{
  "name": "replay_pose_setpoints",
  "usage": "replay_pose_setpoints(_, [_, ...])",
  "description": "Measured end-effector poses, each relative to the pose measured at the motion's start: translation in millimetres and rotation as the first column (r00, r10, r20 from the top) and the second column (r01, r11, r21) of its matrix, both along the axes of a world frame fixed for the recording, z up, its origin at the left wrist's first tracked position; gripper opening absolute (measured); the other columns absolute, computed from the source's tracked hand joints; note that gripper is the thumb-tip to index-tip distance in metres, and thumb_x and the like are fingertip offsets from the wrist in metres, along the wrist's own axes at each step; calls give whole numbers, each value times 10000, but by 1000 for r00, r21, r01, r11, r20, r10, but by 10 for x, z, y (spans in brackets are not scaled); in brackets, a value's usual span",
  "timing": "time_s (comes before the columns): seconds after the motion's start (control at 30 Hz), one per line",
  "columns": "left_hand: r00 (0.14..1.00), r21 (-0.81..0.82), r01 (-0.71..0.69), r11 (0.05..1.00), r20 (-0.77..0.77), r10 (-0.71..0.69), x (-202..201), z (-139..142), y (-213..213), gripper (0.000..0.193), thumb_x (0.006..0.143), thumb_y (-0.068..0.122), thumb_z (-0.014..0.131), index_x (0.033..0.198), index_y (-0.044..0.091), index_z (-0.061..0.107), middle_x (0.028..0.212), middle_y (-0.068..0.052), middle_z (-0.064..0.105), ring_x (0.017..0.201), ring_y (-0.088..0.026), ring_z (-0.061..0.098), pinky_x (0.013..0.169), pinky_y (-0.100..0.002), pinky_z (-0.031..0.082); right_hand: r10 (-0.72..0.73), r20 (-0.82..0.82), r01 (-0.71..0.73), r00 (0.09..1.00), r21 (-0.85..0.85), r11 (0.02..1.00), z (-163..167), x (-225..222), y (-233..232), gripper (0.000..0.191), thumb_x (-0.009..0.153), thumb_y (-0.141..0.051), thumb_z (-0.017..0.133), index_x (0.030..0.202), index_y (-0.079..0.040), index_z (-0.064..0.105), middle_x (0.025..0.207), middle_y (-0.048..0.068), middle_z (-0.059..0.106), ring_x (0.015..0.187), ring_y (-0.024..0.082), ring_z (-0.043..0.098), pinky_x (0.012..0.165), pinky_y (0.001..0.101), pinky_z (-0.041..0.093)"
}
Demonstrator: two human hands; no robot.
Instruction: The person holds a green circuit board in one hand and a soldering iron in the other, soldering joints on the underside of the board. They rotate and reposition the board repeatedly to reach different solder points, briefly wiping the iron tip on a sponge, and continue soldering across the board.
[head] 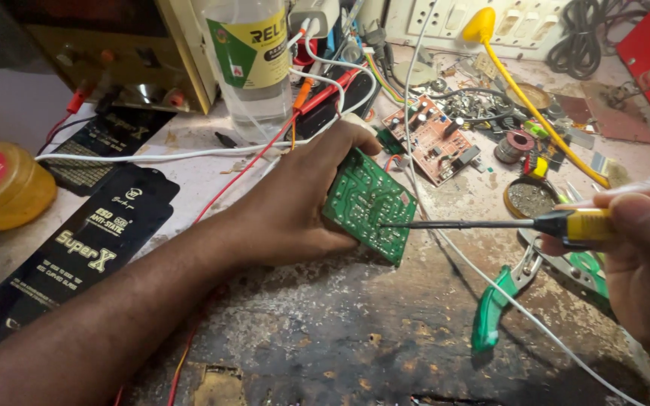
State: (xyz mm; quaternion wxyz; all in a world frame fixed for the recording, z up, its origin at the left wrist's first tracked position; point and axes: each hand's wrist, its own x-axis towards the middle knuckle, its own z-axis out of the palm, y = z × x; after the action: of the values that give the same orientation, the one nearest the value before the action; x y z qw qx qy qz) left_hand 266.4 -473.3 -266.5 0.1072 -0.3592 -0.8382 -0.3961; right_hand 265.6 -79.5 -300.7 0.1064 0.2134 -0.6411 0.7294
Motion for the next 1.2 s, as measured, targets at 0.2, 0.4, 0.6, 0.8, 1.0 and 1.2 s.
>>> replay_pose_setpoints(0.2, [992, -19, 13, 1000, -122, -15, -24, -72, 39, 760, 708, 197, 953, 1278, 64, 467, 1193, -149, 620, 1132, -306, 668, 936, -416, 543, -8, -1, 8, 1000, -36, 999, 32, 66, -104, 185, 1132, -96, 637, 1003, 15, 566, 931, 195, 691, 828, 361, 746, 819, 570, 658])
replay_pose_setpoints(0.4, [997, -21, -4, 1000, -75, 2, -23, -55, 40, 686, 714, 232, 953, 1232, 85, 528, 1184, -112, 655, 1140, -271, 709, 953, -382, 580, -27, -23, 26, 999, -41, 999, 22, 66, -91, 152, 1135, -73, 633, 1028, 3, 556, 939, 165, 667, 847, 344, 743, 800, 603, 654])
replay_pose_setpoints(0.6, [974, -95, -65, 993, -225, 43, 36, 21, 63, 846, 675, 256, 965, 1376, 32, 547, 1243, -178, 614, 1142, -341, 659, 957, -417, 541, -16, -21, 15, 1000, -37, 999, -4, 36, -35, 184, 1128, -95, 648, 1009, 8, 552, 930, 152, 655, 843, 341, 742, 789, 616, 658])
replay_pose_setpoints(0.8, [981, -294, -174, 940, -139, 137, 45, 159, 115, 798, 650, 327, 951, 1301, 1, 626, 1217, -179, 601, 1078, -329, 664, 893, -415, 556, -2, -35, 3, 999, 22, 1000, -15, 7, -8, 224, 1125, -137, 674, 997, 18, 577, 916, 151, 663, 821, 352, 750, 799, 598, 663])
replay_pose_setpoints(1.0, [980, -360, -189, 914, -135, 149, 42, 221, 136, 818, 649, 360, 951, 1306, 2, 622, 1217, -178, 602, 1055, -331, 661, 863, -435, 561, -22, -38, 24, 999, 59, 998, 2, 29, -9, 239, 1125, -150, 675, 992, 25, 580, 906, 160, 671, 832, 361, 752, 807, 592, 672])
replay_pose_setpoints(1.2, [980, -394, -179, 901, -150, 129, 17, 229, 129, 822, 651, 352, 947, 1310, -10, 614, 1209, -199, 590, 1040, -339, 660, 848, -440, 567, -3, -44, 5, 999, 46, 999, -14, 12, -21, 238, 1138, -162, 665, 1011, 17, 575, 918, 160, 663, 899, 367, 749, 831, 584, 658])
